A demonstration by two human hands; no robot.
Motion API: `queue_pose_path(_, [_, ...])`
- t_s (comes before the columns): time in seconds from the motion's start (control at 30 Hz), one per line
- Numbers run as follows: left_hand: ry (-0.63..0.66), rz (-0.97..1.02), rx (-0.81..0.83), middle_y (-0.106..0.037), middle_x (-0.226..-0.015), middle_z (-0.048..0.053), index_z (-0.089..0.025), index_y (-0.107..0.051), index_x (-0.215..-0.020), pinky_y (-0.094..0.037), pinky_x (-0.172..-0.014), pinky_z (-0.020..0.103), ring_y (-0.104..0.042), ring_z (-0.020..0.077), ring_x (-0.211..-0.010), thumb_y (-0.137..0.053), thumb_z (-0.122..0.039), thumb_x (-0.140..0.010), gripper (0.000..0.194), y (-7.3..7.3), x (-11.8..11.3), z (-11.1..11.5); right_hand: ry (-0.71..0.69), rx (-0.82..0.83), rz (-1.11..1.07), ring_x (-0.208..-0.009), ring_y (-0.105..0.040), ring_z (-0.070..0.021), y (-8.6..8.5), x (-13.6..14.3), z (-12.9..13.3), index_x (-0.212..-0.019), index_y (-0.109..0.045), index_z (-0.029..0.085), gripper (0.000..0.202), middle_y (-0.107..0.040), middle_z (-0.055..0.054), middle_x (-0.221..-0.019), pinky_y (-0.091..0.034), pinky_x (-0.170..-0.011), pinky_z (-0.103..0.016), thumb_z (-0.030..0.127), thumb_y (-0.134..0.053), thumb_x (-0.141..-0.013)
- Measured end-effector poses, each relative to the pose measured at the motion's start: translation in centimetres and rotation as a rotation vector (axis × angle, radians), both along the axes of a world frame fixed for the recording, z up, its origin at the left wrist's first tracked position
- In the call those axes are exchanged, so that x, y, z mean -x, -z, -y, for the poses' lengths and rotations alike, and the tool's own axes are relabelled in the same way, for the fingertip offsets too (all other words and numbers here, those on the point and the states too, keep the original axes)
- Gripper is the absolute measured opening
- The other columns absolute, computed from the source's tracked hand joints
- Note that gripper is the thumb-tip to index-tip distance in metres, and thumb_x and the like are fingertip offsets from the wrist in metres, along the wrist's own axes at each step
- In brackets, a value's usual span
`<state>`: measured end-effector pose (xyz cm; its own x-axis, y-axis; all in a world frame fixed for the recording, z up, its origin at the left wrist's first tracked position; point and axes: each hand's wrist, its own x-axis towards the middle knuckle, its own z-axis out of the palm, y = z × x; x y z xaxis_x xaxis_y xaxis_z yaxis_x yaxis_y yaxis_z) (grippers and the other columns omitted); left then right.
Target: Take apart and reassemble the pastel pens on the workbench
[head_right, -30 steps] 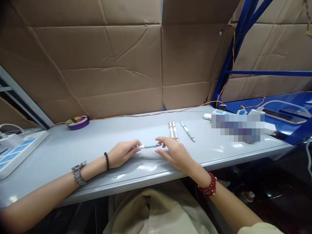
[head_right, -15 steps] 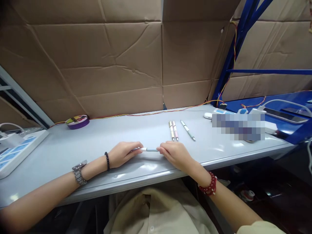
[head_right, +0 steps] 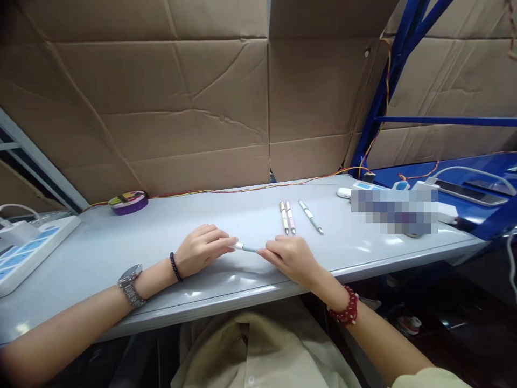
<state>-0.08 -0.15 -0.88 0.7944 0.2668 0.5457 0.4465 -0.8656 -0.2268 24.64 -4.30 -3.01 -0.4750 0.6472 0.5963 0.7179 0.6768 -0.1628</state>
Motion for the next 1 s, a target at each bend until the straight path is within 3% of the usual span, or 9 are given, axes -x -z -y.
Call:
queue_pose_path(0.1, [0.019, 0.069, -0.098, -0.056, -0.112, 0.009, -0.025, -0.051, -0.118, -0.046, -0.082, 0.034, -0.054, 0.02, -0.096, -0.047, -0.02, -0.091, 0.027, -0.1, -0.1, 0.2, 0.115, -0.146, -0.139, -0.045, -0.034, -0.0122, -0.1, -0.2, 0.3, -0.047, -0.038, 0.02, 0.049, -0.035, 0.002, -0.045, -0.027, -0.048, -0.026, 0.033, -0.036, -0.094])
queue_pose_path(0.2, [0.014, 0.06, -0.08, -0.047, -0.122, 0.011, -0.024, -0.043, -0.123, -0.047, -0.086, 0.037, -0.052, 0.0218, -0.104, -0.046, -0.018, -0.09, 0.034, -0.1, -0.1, 0.3, 0.255, -0.207, -0.139, -0.045, -0.036, -0.0124, 0.0, -0.3, 0.2, -0.046, -0.04, 0.021, 0.048, -0.037, 0.002, -0.044, -0.027, -0.047, -0.027, 0.034, -0.041, -0.092])
queue_pose_path(0.33, [0.013, -0.004, -0.006, -0.045, -0.123, 0.014, -0.021, -0.044, -0.123, -0.047, -0.087, 0.038, -0.053, 0.0222, -0.101, -0.041, -0.017, -0.09, 0.034, 0.1, -0.1, 0.2, 0.405, -0.075, 0.059, -0.05, -0.047, -0.0141, 0.4, 0.1, -0.3, -0.053, -0.049, 0.02, 0.04, -0.051, -0.001, -0.053, -0.028, -0.045, -0.026, 0.041, -0.047, -0.088])
queue_pose_path(0.43, [-0.014, -0.066, 0.049, -0.044, -0.124, 0.015, -0.019, -0.047, -0.122, -0.046, -0.087, 0.039, -0.053, 0.0231, -0.101, -0.04, -0.017, -0.09, 0.032, 0.1, -0.1, 0.2, 0.406, 0.044, 0.118, -0.055, -0.052, -0.0167, 0.2, 0.0, -0.6, -0.061, -0.051, 0.021, 0.038, -0.056, -0.002, -0.058, -0.032, -0.046, -0.027, 0.051, -0.05, -0.084])
queue_pose_path(0.53, [-0.042, -0.128, 0.107, -0.044, -0.126, 0.015, -0.02, -0.05, -0.119, -0.045, -0.087, 0.039, -0.052, 0.0237, -0.103, -0.039, -0.02, -0.091, 0.03, 0.1, -0.2, 0.1, 0.469, 0.008, 0.078, -0.076, -0.058, -0.0236, -0.5, -1.5, -1.4, -0.086, -0.057, 0.02, 0.041, -0.063, -0.007, -0.08, -0.042, -0.058, -0.031, 0.058, -0.043, -0.085])
queue_pose_path(0.6, [-0.042, -0.184, 0.157, -0.045, -0.126, 0.014, -0.02, -0.052, -0.115, -0.045, -0.086, 0.039, -0.051, 0.0239, -0.103, -0.038, -0.021, -0.092, 0.027, 0.1, -0.2, 0.0, 0.609, 0.012, 0.096, -0.094, -0.056, -0.0312, -1.3, -3.3, -2.6, -0.11, -0.054, 0.018, 0.051, -0.062, -0.014, -0.102, -0.044, -0.067, -0.038, 0.06, -0.035, -0.087])
queue_pose_path(0.7, [-0.025, -0.246, 0.232, -0.049, -0.12, 0.012, -0.019, -0.055, -0.11, -0.045, -0.083, 0.036, -0.052, 0.0224, -0.098, -0.037, -0.022, -0.092, 0.025, 0.3, -0.1, -0.4, 0.773, 0.327, 0.174, -0.093, -0.058, -0.0388, -2.5, -5.5, -5.1, -0.132, -0.04, 0.013, 0.073, -0.06, -0.024, -0.108, -0.045, -0.065, -0.046, 0.067, -0.024, -0.085])
queue_pose_path(0.8, [-0.013, -0.253, 0.267, -0.056, -0.109, 0.01, -0.019, -0.055, -0.109, -0.045, -0.081, 0.033, -0.053, 0.0204, -0.092, -0.038, -0.021, -0.092, 0.024, 0.4, -0.1, -0.6, 0.648, 0.508, 0.252, -0.082, -0.063, -0.0379, -3.1, -5.6, -7.0, -0.133, -0.041, 0.012, 0.078, -0.065, -0.024, -0.095, -0.045, -0.063, -0.047, 0.069, -0.027, -0.083])
queue_pose_path(1.0, [-0.027, -0.211, 0.276, -0.054, -0.113, 0.012, -0.019, -0.053, -0.113, -0.043, -0.088, 0.037, -0.051, 0.0235, -0.101, -0.041, -0.025, -0.092, 0.025, 0.5, -0.1, -0.7, 0.282, 0.355, 0.282, -0.099, -0.058, -0.0318, -1.2, 0.0, -7.1, -0.136, -0.039, 0.025, 0.063, -0.062, -0.015, -0.111, -0.047, -0.078, -0.044, 0.059, -0.047, -0.083])
